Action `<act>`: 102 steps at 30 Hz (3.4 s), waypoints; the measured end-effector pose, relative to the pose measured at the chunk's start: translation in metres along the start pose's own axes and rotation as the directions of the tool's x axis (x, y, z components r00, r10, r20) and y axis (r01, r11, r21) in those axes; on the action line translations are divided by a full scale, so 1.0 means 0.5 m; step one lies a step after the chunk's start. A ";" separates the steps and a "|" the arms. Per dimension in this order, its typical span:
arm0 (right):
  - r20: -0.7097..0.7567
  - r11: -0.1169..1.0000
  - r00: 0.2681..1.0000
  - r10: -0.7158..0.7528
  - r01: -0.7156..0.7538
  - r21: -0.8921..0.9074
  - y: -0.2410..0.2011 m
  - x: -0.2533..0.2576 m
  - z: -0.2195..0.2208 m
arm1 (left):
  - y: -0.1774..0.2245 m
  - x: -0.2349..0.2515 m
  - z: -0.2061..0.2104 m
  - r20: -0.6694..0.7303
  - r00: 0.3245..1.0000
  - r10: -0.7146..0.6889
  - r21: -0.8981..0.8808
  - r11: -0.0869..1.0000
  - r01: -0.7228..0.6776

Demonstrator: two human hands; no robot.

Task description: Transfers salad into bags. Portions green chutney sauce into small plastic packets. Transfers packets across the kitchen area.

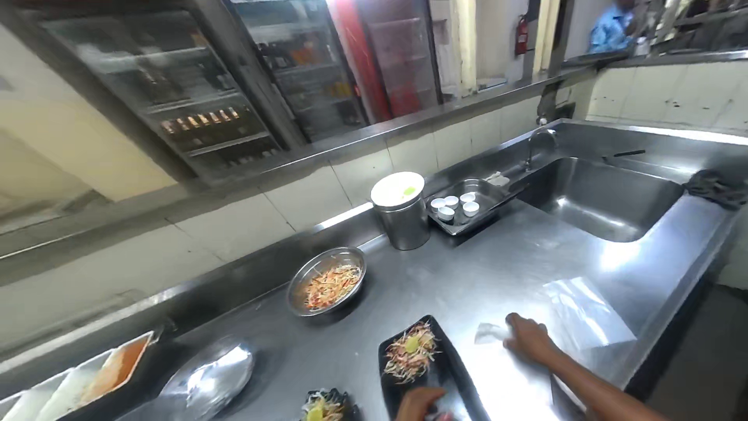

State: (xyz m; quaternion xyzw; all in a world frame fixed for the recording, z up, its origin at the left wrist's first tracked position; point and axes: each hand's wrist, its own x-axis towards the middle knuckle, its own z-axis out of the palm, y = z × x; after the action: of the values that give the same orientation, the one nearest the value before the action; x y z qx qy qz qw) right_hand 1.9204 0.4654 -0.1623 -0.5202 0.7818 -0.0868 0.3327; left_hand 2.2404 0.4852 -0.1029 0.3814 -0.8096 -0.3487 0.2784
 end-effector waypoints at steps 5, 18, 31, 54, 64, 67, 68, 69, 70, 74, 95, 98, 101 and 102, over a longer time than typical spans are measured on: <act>0.268 0.968 0.939 -0.216 0.171 0.182 0.042 0.039 -0.072 | 0.023 0.200 0.166 0.052 0.974 -0.221 0.048 0.975 0.219; -0.192 0.661 0.965 -0.177 0.261 0.704 0.109 0.130 -0.198 | 0.049 0.319 0.241 -0.197 0.647 -0.737 -0.506 0.641 0.577; -0.038 0.396 0.939 -0.341 0.180 0.900 -0.006 0.096 -0.139 | 0.119 0.332 0.276 -0.244 0.807 -0.537 -0.391 0.816 0.425; -0.275 0.604 0.664 -0.695 0.747 0.278 0.004 0.134 -0.158 | 0.104 0.395 0.264 -0.378 0.889 -0.259 0.221 0.907 0.358; -0.177 0.519 0.944 -0.277 0.303 0.799 -0.001 0.152 -0.181 | 0.083 0.340 0.316 -0.542 0.738 -0.401 -0.220 0.916 0.336; -0.315 0.507 0.889 -0.333 0.451 0.735 0.010 0.151 -0.162 | 0.072 0.335 0.325 -0.449 0.733 -0.511 -0.406 0.848 0.342; -0.315 0.559 0.852 -0.418 0.514 0.650 0.025 0.150 -0.154 | 0.074 0.340 0.315 -0.443 0.687 -0.576 -0.520 0.789 0.327; -0.256 0.606 0.821 -0.511 0.555 0.570 0.041 0.146 -0.144 | 0.077 0.349 0.304 -0.433 0.633 -0.642 -0.630 0.718 0.297; -0.154 0.644 0.800 -0.579 0.565 0.516 0.053 0.141 -0.134 | 0.079 0.360 0.295 -0.410 0.584 -0.701 -0.725 0.639 0.257; 0.157 0.667 0.832 -0.531 0.297 0.683 0.065 0.134 -0.123 | 0.083 0.370 0.291 -0.316 0.540 -0.780 -0.835 0.499 0.232; -0.003 0.278 0.985 -0.172 0.051 0.959 0.051 0.126 -0.130 | 0.128 0.339 0.266 -0.112 0.758 -0.643 -0.420 0.722 0.550; -0.044 0.325 0.973 -0.225 0.118 0.938 0.045 0.114 -0.121 | 0.124 0.339 0.295 -0.151 0.719 -0.679 -0.575 0.652 0.495; -0.058 0.345 0.943 -0.328 0.177 0.922 0.056 0.106 -0.115 | 0.125 0.342 0.288 -0.095 0.642 -0.761 -0.775 0.461 0.432; -0.043 0.375 0.916 -0.400 0.207 0.904 0.062 0.102 -0.116 | 0.122 0.343 0.284 -0.067 0.604 -0.794 -0.832 0.379 0.406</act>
State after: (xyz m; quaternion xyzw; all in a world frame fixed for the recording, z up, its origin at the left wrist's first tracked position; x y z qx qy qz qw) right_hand 1.8495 0.4223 -0.1551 -0.4048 0.4723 -0.4979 0.6044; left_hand 2.0179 0.4244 -0.1092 0.5767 -0.2918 -0.6247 0.4383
